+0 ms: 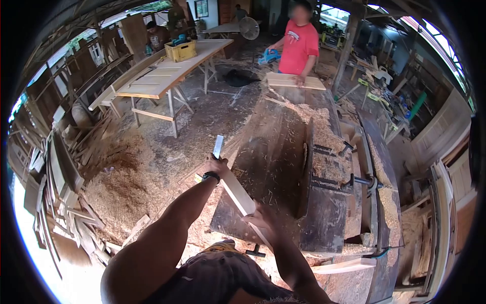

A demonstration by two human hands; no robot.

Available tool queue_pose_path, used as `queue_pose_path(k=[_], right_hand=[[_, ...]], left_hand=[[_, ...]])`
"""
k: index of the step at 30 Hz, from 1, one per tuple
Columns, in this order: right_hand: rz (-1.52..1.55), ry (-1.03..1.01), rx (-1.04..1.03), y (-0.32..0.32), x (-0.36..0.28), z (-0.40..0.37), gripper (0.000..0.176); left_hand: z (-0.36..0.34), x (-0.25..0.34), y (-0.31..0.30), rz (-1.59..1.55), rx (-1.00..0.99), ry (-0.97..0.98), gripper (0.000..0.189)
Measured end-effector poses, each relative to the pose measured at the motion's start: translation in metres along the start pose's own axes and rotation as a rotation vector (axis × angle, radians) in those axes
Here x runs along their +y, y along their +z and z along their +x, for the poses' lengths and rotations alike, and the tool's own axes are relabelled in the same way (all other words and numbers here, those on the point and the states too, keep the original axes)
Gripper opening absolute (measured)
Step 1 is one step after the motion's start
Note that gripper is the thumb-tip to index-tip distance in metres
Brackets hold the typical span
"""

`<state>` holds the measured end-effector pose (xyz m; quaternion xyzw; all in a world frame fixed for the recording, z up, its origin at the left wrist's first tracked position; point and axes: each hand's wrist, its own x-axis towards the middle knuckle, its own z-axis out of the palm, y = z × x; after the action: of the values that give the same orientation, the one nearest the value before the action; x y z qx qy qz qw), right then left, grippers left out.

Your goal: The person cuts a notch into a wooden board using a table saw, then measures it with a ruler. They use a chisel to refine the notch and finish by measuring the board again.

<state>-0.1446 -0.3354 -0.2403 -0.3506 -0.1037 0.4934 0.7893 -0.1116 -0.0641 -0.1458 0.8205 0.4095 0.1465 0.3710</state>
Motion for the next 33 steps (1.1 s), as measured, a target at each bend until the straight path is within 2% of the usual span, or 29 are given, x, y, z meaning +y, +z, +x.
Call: queue_pose_path(k=[2,6,12,14,15,17,18,20,21,23,24,27,33], right_hand=[[-0.8,-0.091,-0.055,-0.053,0.028,0.019,0.053],[-0.708,-0.067,-0.095,-0.053,0.034,0.017,0.06],[-0.966,-0.09,-0.056,-0.037,0.02,0.011,0.068],[-1.278,-0.078,0.068,-0.017,0.008,0.003,0.072],[-1.277,-0.079,0.069,-0.027,0.014,0.008,0.072],[-0.81,-0.095,-0.007,-0.061,0.037,0.023,0.077],[-0.809,-0.094,-0.006,-0.049,0.028,0.016,0.077],[-1.288,-0.073,0.079,-0.005,-0.003,-0.004,0.077],[-1.288,-0.072,0.08,-0.007,0.002,-0.004,0.077],[-0.465,-0.163,0.003,-0.019,0.018,-0.003,0.065],[-0.402,-0.152,-0.018,-0.021,0.02,-0.003,0.065],[-0.617,-0.102,-0.033,-0.026,0.023,0.001,0.064],[-0.661,-0.091,-0.052,-0.035,0.026,0.011,0.067]], left_hand=[[0.007,-0.01,0.011,-0.038,0.035,0.033,0.046],[0.006,-0.006,0.009,-0.005,0.028,0.006,0.044],[0.005,-0.008,0.011,-0.029,0.047,0.032,0.044],[0.006,-0.01,0.013,0.007,0.09,0.074,0.044],[0.008,-0.012,0.013,0.008,0.09,0.075,0.044],[0.011,-0.015,0.016,-0.006,0.072,0.048,0.044],[0.012,-0.016,0.017,-0.005,0.071,0.048,0.044],[0.014,-0.017,0.019,-0.02,0.059,0.045,0.044],[0.013,-0.015,0.017,-0.019,0.058,0.044,0.044],[0.008,-0.01,0.013,-0.013,0.062,0.047,0.046],[0.007,-0.01,0.013,-0.012,0.061,0.045,0.046],[0.007,-0.011,0.013,0.012,0.093,0.055,0.049],[0.002,-0.006,0.009,0.027,0.082,0.026,0.049]])
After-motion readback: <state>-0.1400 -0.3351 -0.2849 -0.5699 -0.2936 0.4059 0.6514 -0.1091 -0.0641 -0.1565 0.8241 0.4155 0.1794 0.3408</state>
